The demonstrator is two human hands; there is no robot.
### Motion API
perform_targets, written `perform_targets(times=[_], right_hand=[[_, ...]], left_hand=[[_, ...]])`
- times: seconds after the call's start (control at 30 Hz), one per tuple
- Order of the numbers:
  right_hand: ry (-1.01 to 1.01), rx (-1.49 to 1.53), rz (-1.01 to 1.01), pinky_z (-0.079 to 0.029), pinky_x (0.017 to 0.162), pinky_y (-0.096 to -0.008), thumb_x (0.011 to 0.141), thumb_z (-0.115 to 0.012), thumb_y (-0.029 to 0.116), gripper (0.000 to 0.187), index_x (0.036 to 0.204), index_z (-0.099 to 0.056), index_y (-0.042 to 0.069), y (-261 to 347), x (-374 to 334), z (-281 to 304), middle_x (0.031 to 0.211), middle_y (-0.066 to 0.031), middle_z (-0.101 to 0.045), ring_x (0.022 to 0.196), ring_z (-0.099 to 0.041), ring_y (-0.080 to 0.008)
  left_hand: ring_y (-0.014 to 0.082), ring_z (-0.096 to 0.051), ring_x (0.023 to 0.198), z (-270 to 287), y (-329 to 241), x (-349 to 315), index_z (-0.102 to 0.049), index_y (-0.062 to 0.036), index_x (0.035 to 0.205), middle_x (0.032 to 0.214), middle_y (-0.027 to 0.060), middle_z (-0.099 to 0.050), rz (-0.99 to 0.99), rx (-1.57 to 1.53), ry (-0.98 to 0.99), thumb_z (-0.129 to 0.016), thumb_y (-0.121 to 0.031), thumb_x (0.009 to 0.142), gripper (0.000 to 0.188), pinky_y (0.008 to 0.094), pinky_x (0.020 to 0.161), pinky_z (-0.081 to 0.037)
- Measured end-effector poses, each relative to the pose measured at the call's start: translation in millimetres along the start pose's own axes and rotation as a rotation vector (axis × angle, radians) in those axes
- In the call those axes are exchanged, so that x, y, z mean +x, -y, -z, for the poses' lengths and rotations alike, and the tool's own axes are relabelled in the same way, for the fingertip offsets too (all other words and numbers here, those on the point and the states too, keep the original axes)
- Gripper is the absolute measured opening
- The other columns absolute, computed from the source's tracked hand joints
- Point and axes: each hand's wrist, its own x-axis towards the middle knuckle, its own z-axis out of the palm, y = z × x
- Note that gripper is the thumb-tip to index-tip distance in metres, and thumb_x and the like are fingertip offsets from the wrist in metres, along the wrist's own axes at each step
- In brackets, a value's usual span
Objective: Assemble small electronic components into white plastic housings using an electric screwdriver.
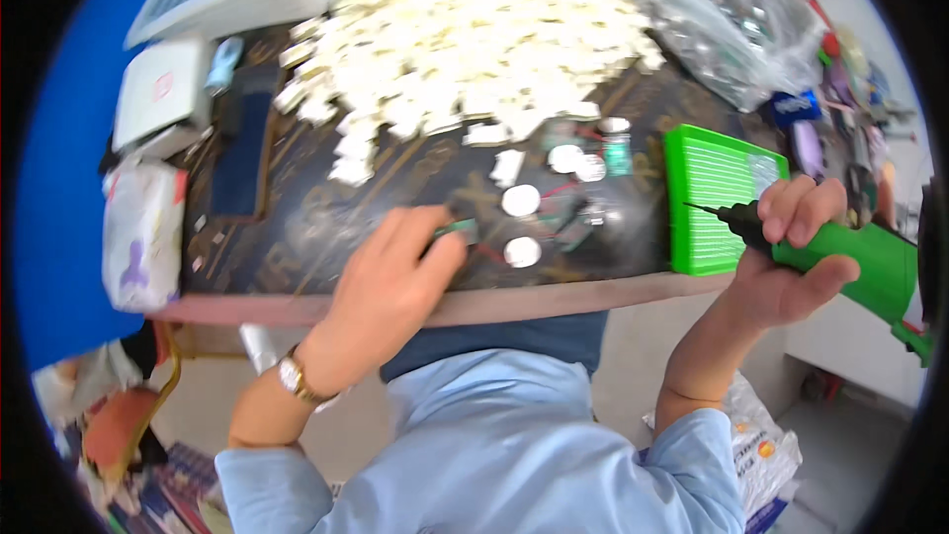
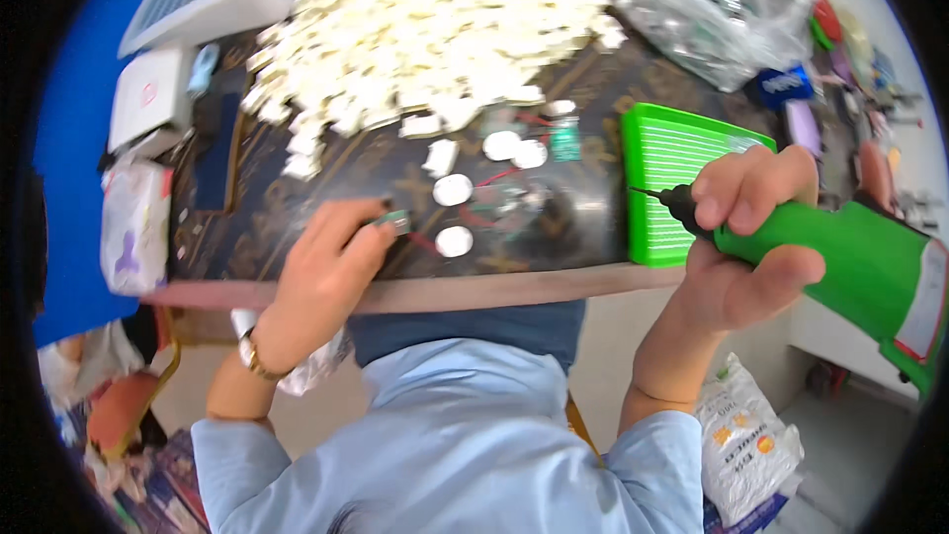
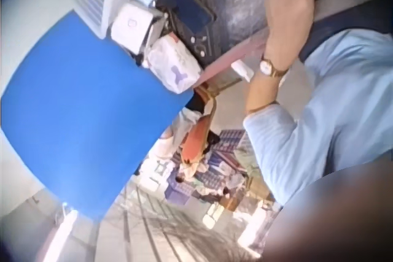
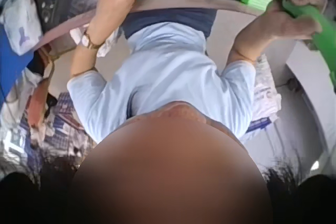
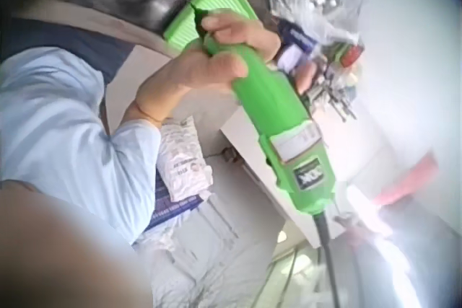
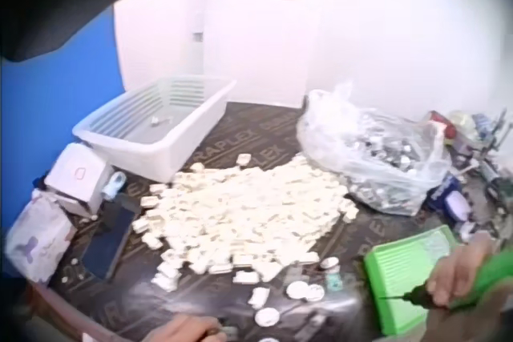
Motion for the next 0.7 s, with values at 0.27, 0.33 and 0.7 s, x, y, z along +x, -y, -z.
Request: perform_targets(times=[0.27, 0.33, 0.7], right_hand=[[-0.274, -0.224, 0.03, -0.044, 0.046, -0.0258, 0.087, -0.068, 0.013, 0.062, 0.136, -0.035, -0.008, -10.5, 5.4, 28.3, 0.068, -0.006, -0.05, 0.05, -0.047, -0.0126], [-0.178, -0.275, -0.005, -0.044, 0.051, -0.0288, 0.088, -0.057, 0.009, 0.062, 0.142, -0.029, -0.004, -14.3, 8.2, 28.5, 0.071, -0.0058, -0.046, 0.052, -0.045, -0.0137], [-0.149, 0.046, 0.008, -0.046, 0.054, -0.021, 0.085, -0.075, 0.005, 0.056, 0.133, -0.047, -0.006, -50.9, 39.9, 35.7, 0.08, -0.0019, -0.061, 0.062, -0.057, -0.0079]], left_hand=[[0.0315, -0.058, 0.096, -11.9, -10.5, 22.4, -0.059, -0.0002, 0.098, 0.111, 0.0145, -0.059, 0.061, 0.041, 0.034, -0.064, 0.0, 0.079, 0.02, 0.0388, 0.078, -0.051], [0.0324, -0.058, 0.094, -15.9, -5.4, 20.5, -0.059, -0.0003, 0.097, 0.111, 0.0149, -0.06, 0.056, 0.044, 0.015, -0.065, 0.002, 0.079, 0.019, 0.0385, 0.078, -0.051], [0.0327, -0.061, 0.086, -19.9, -9.1, 27.3, -0.055, 0.001, 0.087, 0.103, 0.016, -0.064, 0.054, 0.075, -0.028, -0.07, 0.007, 0.08, 0.017, 0.0403, 0.07, -0.05]])
